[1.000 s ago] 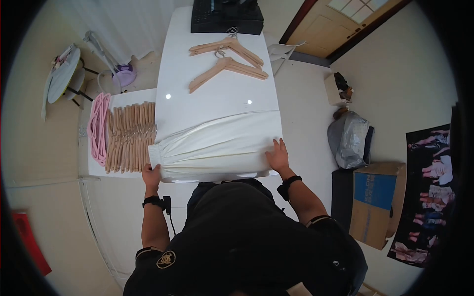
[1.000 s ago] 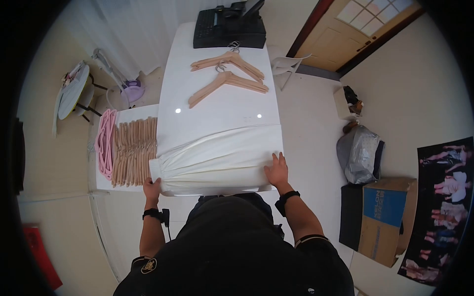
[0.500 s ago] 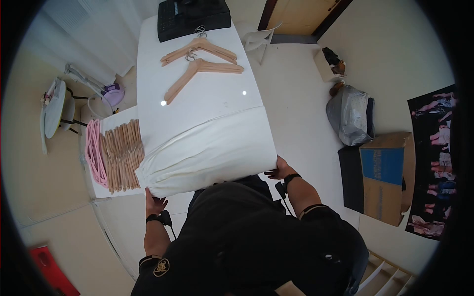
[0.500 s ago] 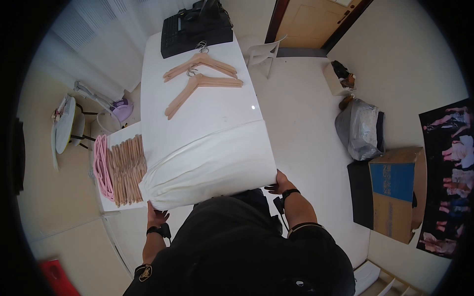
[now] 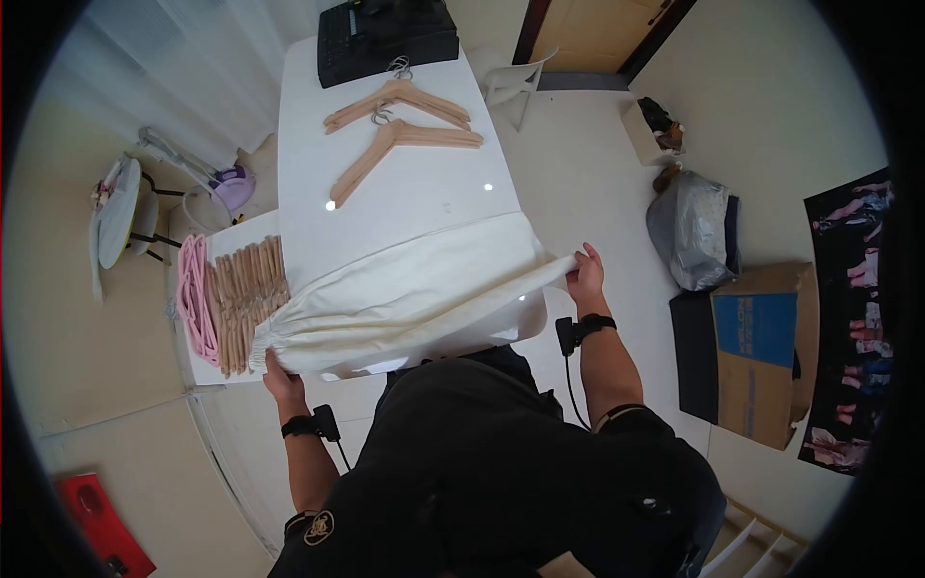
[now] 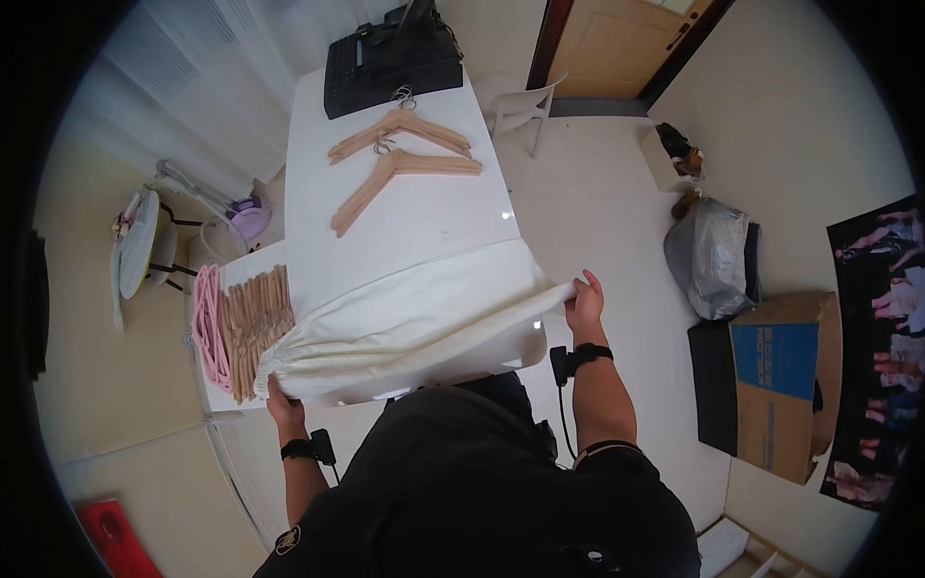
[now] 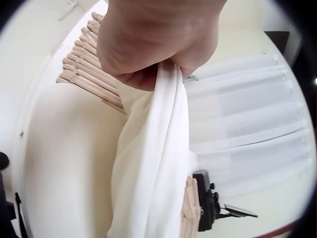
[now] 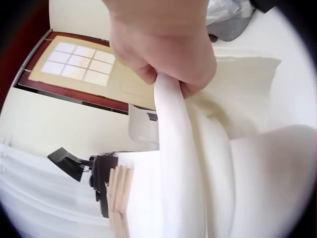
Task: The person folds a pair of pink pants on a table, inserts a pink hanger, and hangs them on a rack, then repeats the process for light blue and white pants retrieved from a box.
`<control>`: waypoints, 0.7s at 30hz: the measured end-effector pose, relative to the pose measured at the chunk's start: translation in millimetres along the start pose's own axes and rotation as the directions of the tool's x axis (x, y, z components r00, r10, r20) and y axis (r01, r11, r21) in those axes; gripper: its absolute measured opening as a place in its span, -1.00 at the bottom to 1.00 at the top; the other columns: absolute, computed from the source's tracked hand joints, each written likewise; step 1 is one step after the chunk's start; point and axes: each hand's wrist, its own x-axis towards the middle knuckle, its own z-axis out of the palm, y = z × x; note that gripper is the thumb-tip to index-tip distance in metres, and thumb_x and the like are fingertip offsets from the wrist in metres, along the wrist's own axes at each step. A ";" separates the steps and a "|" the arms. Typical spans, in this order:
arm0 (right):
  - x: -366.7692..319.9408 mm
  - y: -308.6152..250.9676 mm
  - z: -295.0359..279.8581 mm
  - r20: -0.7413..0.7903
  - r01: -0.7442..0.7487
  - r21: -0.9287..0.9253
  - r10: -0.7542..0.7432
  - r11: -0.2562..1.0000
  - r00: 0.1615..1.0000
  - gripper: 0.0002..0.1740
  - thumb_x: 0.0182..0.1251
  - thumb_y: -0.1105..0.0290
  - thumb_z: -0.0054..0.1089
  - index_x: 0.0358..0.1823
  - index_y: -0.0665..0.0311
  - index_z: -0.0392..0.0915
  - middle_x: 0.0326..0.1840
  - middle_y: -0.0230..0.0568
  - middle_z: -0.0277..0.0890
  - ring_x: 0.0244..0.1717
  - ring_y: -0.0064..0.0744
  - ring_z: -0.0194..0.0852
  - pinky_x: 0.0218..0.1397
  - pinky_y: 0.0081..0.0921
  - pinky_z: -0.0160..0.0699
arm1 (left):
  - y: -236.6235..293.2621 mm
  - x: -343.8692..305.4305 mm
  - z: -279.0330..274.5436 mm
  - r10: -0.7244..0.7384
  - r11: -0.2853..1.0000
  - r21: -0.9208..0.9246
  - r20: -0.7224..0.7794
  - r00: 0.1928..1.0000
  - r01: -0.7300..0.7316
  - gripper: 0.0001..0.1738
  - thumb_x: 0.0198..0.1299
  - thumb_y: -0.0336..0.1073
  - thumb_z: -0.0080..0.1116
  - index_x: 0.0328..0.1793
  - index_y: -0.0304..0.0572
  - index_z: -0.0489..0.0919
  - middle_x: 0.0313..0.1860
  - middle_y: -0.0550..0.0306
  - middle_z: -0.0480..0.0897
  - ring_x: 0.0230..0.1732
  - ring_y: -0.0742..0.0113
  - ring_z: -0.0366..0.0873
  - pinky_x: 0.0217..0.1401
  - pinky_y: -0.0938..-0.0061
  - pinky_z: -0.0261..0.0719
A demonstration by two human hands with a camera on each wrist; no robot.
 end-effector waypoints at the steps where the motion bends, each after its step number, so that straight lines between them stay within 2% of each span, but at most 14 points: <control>1: 4.8 -11.3 12.2 0.053 0.034 -0.029 -0.033 0.999 0.998 -0.54 0.14 0.61 -0.03 0.11 0.15 0.32 -0.14 -0.20 0.35 -0.14 -0.33 0.31 -0.13 -0.31 0.42 | 8.8 -2.6 8.2 -0.012 0.997 -0.080 0.035 0.999 0.015 -0.59 0.25 -0.28 -0.04 0.19 -0.30 0.33 0.08 0.04 0.48 0.05 0.20 0.47 0.13 0.34 0.45; 3: 9.5 -36.2 39.2 0.107 0.110 -0.080 -0.101 0.991 0.989 -0.61 0.14 0.61 0.00 0.04 0.19 0.40 -0.23 -0.25 0.38 -0.25 -0.41 0.34 -0.26 -0.46 0.41 | 21.5 -5.8 17.7 0.018 0.991 -0.133 0.043 0.999 -0.012 -0.59 0.25 -0.26 -0.04 0.18 -0.31 0.33 0.08 0.02 0.48 0.06 0.19 0.47 0.15 0.33 0.44; 4: 10.9 -50.6 53.4 0.116 0.115 -0.076 -0.106 0.990 0.988 -0.61 0.14 0.61 0.00 0.04 0.19 0.40 -0.23 -0.25 0.38 -0.25 -0.41 0.34 -0.26 -0.46 0.41 | 29.5 -8.2 22.7 0.040 0.984 -0.178 0.044 0.998 -0.032 -0.58 0.26 -0.25 -0.04 0.17 -0.32 0.33 0.08 0.01 0.48 0.06 0.18 0.47 0.16 0.32 0.43; 6: 9.5 -79.5 77.3 0.198 0.293 -0.105 -0.269 0.950 0.943 -0.65 0.14 0.60 0.04 -0.01 0.22 0.45 -0.31 -0.30 0.40 -0.35 -0.48 0.36 -0.36 -0.54 0.41 | 45.5 -20.1 36.7 0.067 0.979 -0.195 0.022 0.998 -0.061 -0.58 0.27 -0.22 -0.05 0.16 -0.35 0.33 0.07 0.00 0.48 0.07 0.19 0.46 0.17 0.34 0.43; 7: 0.9 -95.7 90.0 0.205 0.295 -0.106 -0.269 0.950 0.941 -0.65 0.14 0.60 0.04 -0.01 0.22 0.45 -0.31 -0.30 0.40 -0.35 -0.48 0.36 -0.36 -0.54 0.41 | 49.8 -22.6 37.9 0.090 0.974 -0.213 0.052 0.995 -0.077 -0.58 0.27 -0.22 -0.05 0.15 -0.35 0.33 0.07 0.00 0.49 0.07 0.20 0.47 0.16 0.34 0.43; 9: -16.8 -118.0 106.4 0.187 0.413 -0.026 -0.402 0.910 0.897 -0.69 0.14 0.59 0.07 -0.05 0.26 0.47 -0.35 -0.31 0.40 -0.43 -0.52 0.36 -0.43 -0.60 0.39 | 59.6 -34.9 44.0 0.127 0.964 -0.242 0.060 0.990 -0.109 -0.59 0.28 -0.20 -0.05 0.13 -0.34 0.35 0.05 0.03 0.51 0.06 0.22 0.47 0.15 0.36 0.44; 12: -17.7 -120.6 91.8 0.092 0.451 -0.060 -0.445 0.891 0.891 -0.71 0.14 0.60 0.07 -0.06 0.30 0.47 -0.35 -0.30 0.40 -0.44 -0.53 0.36 -0.43 -0.60 0.40 | 56.9 -42.8 29.7 0.098 0.960 -0.271 0.070 0.993 -0.076 -0.59 0.28 -0.20 -0.06 0.16 -0.31 0.34 0.06 0.04 0.50 0.07 0.23 0.47 0.15 0.37 0.44; 13: -17.1 -113.7 84.6 0.048 0.434 -0.088 -0.432 0.896 0.901 -0.72 0.13 0.60 0.08 -0.08 0.32 0.47 -0.36 -0.30 0.41 -0.49 -0.54 0.35 -0.48 -0.63 0.37 | 50.0 -43.3 21.1 0.095 0.960 -0.271 0.066 0.993 -0.074 -0.59 0.28 -0.20 -0.06 0.16 -0.31 0.34 0.06 0.04 0.50 0.07 0.23 0.47 0.15 0.37 0.44; 15: -6.8 -88.5 53.4 -0.007 0.345 -0.273 -0.361 0.898 0.933 -0.75 0.12 0.57 0.10 -0.13 0.30 0.48 -0.39 -0.32 0.42 -0.51 -0.56 0.34 -0.53 -0.65 0.33 | 20.4 -40.3 -4.9 -0.005 0.967 -0.255 0.025 1.000 0.012 -0.57 0.28 -0.20 -0.07 0.20 -0.28 0.32 0.11 0.06 0.47 0.11 0.23 0.44 0.19 0.37 0.41; 16: -2.2 -71.0 39.9 -0.047 0.267 -0.353 -0.303 0.897 0.952 -0.76 0.10 0.57 0.11 -0.16 0.29 0.48 -0.40 -0.33 0.42 -0.52 -0.57 0.33 -0.55 -0.64 0.31 | 4.6 -37.2 -20.6 -0.007 0.967 -0.255 0.017 1.000 0.011 -0.57 0.28 -0.20 -0.07 0.20 -0.28 0.32 0.11 0.06 0.47 0.11 0.23 0.44 0.19 0.37 0.41; 18: 23.7 -15.7 -2.4 -0.094 0.163 -0.451 -0.229 0.878 0.969 -0.78 0.06 0.56 0.12 -0.20 0.29 0.48 -0.41 -0.34 0.43 -0.51 -0.54 0.35 -0.57 -0.61 0.31 | -28.0 -30.0 -55.3 -0.118 0.957 -0.263 0.034 0.992 0.123 -0.56 0.28 -0.22 -0.06 0.23 -0.25 0.30 0.15 0.07 0.45 0.15 0.22 0.41 0.23 0.36 0.37; 19: 39.8 10.7 -23.4 -0.092 0.143 -0.474 -0.210 0.869 0.973 -0.78 0.04 0.57 0.13 -0.22 0.30 0.48 -0.40 -0.34 0.43 -0.50 -0.52 0.36 -0.56 -0.58 0.32 | -38.2 -29.9 -66.3 -0.113 0.957 -0.266 0.031 0.993 0.117 -0.54 0.28 -0.16 -0.07 0.24 -0.23 0.30 0.19 0.08 0.42 0.20 0.21 0.35 0.29 0.31 0.28; 20: 33.6 26.4 -31.0 -0.129 0.030 -0.489 -0.106 0.872 0.986 -0.76 0.01 0.60 0.11 -0.22 0.29 0.49 -0.37 -0.31 0.45 -0.45 -0.44 0.42 -0.51 -0.53 0.41 | -43.6 -31.2 -69.7 -0.113 0.957 -0.265 0.027 0.993 0.116 -0.54 0.28 -0.16 -0.07 0.24 -0.23 0.30 0.19 0.08 0.42 0.20 0.21 0.35 0.29 0.31 0.28; 21: 20.0 37.7 -34.1 -0.212 -0.139 -0.466 0.043 0.874 0.976 -0.74 0.01 0.60 0.09 -0.21 0.23 0.50 -0.34 -0.28 0.47 -0.36 -0.34 0.46 -0.40 -0.46 0.49 | -48.8 -35.1 -70.9 -0.171 0.933 -0.329 -0.054 0.984 0.145 -0.52 0.27 -0.12 -0.08 0.24 -0.21 0.30 0.21 0.08 0.40 0.23 0.18 0.32 0.31 0.27 0.23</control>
